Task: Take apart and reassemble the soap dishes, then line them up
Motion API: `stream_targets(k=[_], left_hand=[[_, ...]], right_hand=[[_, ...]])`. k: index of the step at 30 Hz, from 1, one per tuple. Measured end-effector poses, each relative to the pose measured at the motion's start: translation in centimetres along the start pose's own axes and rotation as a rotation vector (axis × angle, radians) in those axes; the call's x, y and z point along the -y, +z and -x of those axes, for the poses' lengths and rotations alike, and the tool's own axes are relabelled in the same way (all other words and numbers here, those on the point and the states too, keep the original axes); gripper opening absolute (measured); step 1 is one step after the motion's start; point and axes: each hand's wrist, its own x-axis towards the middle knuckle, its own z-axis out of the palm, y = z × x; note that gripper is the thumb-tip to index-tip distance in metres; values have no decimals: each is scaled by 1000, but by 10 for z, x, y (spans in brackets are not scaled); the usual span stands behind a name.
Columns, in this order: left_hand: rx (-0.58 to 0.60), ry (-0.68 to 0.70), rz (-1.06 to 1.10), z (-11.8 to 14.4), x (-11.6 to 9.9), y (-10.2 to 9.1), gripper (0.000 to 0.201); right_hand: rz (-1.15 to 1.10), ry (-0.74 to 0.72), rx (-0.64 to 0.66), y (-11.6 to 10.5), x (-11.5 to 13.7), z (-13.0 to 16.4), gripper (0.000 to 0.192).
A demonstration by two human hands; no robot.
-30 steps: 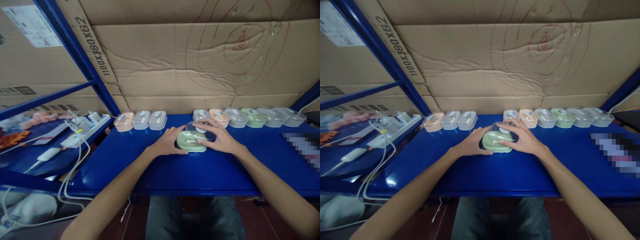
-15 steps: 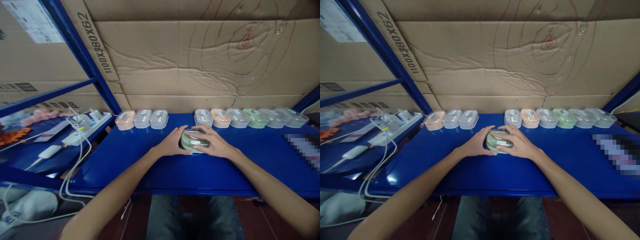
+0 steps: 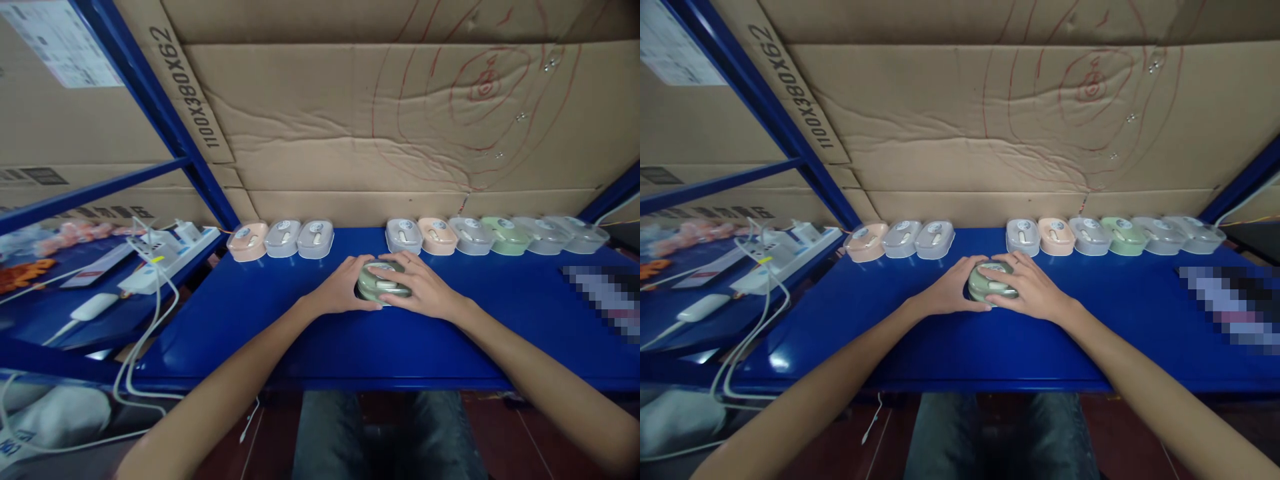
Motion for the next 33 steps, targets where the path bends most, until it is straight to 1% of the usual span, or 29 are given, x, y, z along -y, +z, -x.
stream_targets(k=[7,14,22,28,33], left_hand=[[49,-21,17,1,-3,-3,95],[49,-35,44,2,2,-1,101],[56,-52,59,2,6,1,106],[45,-31,58,1,1,-2,96],[38,-33,54,2,1,-2,98]], right_hand=[[69,-2,24,1,1,0,57],[145,-33,95,-4,4,-1,65],[154,-29,140,-8,6,-1,67],[169,-7,155,-8,9,-3,69],[116,14,136,-7,8,-2,80]])
